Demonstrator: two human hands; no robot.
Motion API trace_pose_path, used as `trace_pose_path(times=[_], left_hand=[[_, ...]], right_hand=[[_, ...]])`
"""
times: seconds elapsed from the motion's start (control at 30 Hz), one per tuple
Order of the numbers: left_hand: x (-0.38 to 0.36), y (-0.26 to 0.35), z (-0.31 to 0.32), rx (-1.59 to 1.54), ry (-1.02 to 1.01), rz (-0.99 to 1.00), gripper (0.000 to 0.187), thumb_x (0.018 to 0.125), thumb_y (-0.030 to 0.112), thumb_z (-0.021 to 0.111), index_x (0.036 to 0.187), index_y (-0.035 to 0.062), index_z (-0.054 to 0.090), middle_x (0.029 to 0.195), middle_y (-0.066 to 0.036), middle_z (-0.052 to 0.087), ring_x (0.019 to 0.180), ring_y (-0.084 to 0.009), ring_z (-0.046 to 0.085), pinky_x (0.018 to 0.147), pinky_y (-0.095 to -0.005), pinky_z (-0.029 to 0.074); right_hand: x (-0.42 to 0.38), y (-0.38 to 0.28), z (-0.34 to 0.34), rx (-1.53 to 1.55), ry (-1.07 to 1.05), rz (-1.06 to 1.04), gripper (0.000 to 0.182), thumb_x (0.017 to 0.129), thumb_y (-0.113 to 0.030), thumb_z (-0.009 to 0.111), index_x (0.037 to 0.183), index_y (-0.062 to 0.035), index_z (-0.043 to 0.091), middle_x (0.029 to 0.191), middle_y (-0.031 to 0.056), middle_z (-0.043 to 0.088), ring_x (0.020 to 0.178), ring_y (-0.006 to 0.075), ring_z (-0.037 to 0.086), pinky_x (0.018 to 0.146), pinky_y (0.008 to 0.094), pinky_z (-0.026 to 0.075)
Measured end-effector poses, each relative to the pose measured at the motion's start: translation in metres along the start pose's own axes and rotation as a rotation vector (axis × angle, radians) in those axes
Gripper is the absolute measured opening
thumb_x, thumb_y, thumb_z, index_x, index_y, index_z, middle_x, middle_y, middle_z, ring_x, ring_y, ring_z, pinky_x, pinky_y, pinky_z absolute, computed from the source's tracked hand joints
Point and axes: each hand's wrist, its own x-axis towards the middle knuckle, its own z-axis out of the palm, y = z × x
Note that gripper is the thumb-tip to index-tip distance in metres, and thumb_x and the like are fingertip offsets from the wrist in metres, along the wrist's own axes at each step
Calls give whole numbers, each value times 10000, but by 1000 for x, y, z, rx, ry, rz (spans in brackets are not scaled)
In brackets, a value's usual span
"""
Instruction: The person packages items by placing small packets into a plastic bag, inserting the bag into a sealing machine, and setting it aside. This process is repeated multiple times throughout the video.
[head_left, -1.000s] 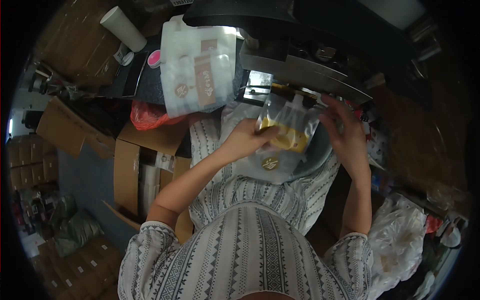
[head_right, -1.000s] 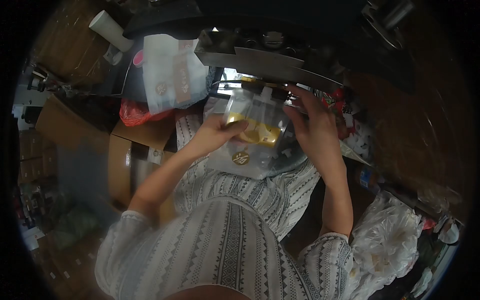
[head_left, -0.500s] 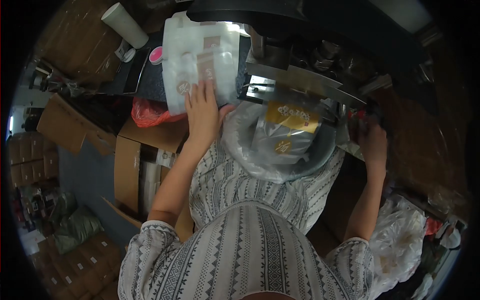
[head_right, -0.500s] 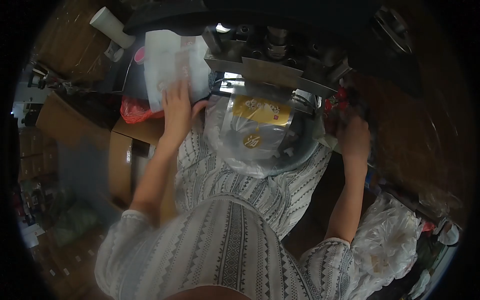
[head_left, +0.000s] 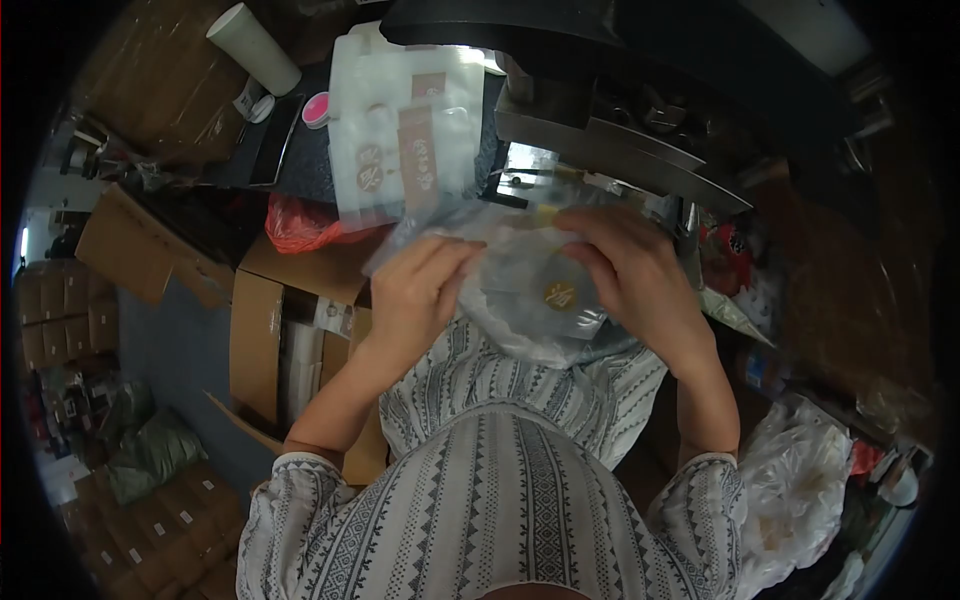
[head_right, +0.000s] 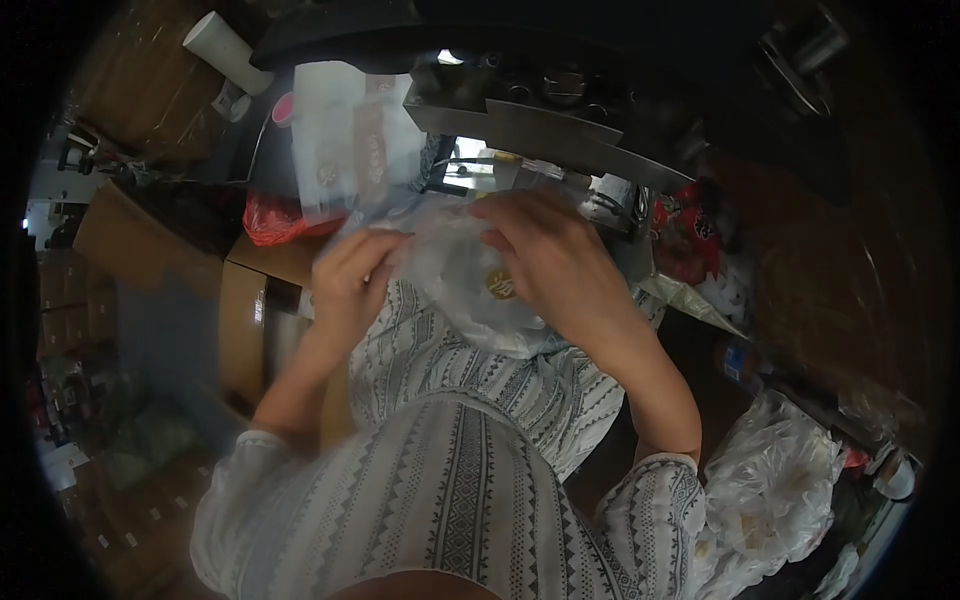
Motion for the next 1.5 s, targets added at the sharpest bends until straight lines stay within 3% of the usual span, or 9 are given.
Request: trace_pose_path(times=[0.33, 0.63, 0.77, 0.9, 1.07, 1.23, 1.27, 1.37, 1.5], left_hand=[[10, 13, 59, -553, -386, -178, 187, 883, 166, 635, 903, -15, 675, 747, -169, 621, 632, -306, 613, 573, -358, 462], [-23, -5, 73, -862, -368, -493, 239, 886, 177, 646, 951, -52, 659, 738, -91, 655, 643, -168, 625, 581, -298, 469], [-52, -17, 89, -1004, -266, -454, 240, 908, 194, 639, 989, -31, 658, 774, -47, 666, 702, -97, 613, 615, -264, 482], [-76, -28, 113, -1060, -508, -1009, 244, 935, 224, 618, 1028, 1, 652, 827, -31, 667, 748, -71, 601, 651, -251, 490], [-71, -24, 95, -1251, -466, -982, 263, 946, 246, 610, 1024, -3, 640, 888, 5, 662, 748, -61, 585, 657, -249, 483], [-85, -20, 102, -1096, -398, -976, 296, 945, 253, 610, 1054, -21, 635, 900, -27, 676, 763, -66, 585, 684, -249, 484], [-90, -14, 110, -975, -269, -980, 303, 943, 255, 612, 1052, -26, 642, 892, -37, 680, 774, -68, 585, 695, -247, 484], [-59, -26, 78, -963, -523, -728, 303, 937, 255, 618, 1039, -26, 669, 856, -47, 687, 777, -65, 582, 703, -241, 477], [-53, -15, 74, -883, -394, -689, 315, 938, 262, 614, 1017, -36, 685, 810, -44, 691, 763, -67, 584, 691, -244, 477]], right_hand=[[-23, 28, -20, 271, -83, 515, 276, 877, -92, 648, 1151, -59, 643, 1009, 36, 699, 902, 116, 633, 793, 262, 492], [-21, 0, -9, 235, 111, 390, 275, 820, -78, 699, 1091, -44, 665, 927, 110, 687, 806, 178, 663, 709, 296, 511], [-2, -49, 52, 432, -89, -19, 281, 785, 5, 660, 1064, -26, 653, 1011, 124, 661, 875, 265, 646, 778, 353, 521], [31, -74, 172, 449, -306, -269, 373, 725, -9, 606, 1097, 17, 587, 1026, 163, 626, 926, 296, 601, 823, 371, 502], [82, -95, 242, -330, 119, -214, 243, 742, -71, 616, 962, -3, 540, 922, 121, 610, 882, 273, 617, 769, 349, 497], [16, -86, 140, 110, -548, -152, 417, 810, -136, 657, 1190, 6, 561, 1094, 139, 635, 925, 293, 612, 835, 374, 488], [-1, -75, 121, 161, -393, -113, 365, 819, -143, 666, 1150, -9, 594, 1044, 127, 657, 887, 290, 627, 804, 381, 495], [-26, -46, 36, 101, -74, 173, 262, 835, -130, 682, 1079, -41, 647, 948, 125, 684, 819, 286, 659, 701, 401, 513], [-71, 66, -42, -676, 187, 512, 214, 900, -139, 588, 1089, -43, 617, 920, 186, 661, 841, 383, 646, 695, 467, 516]])
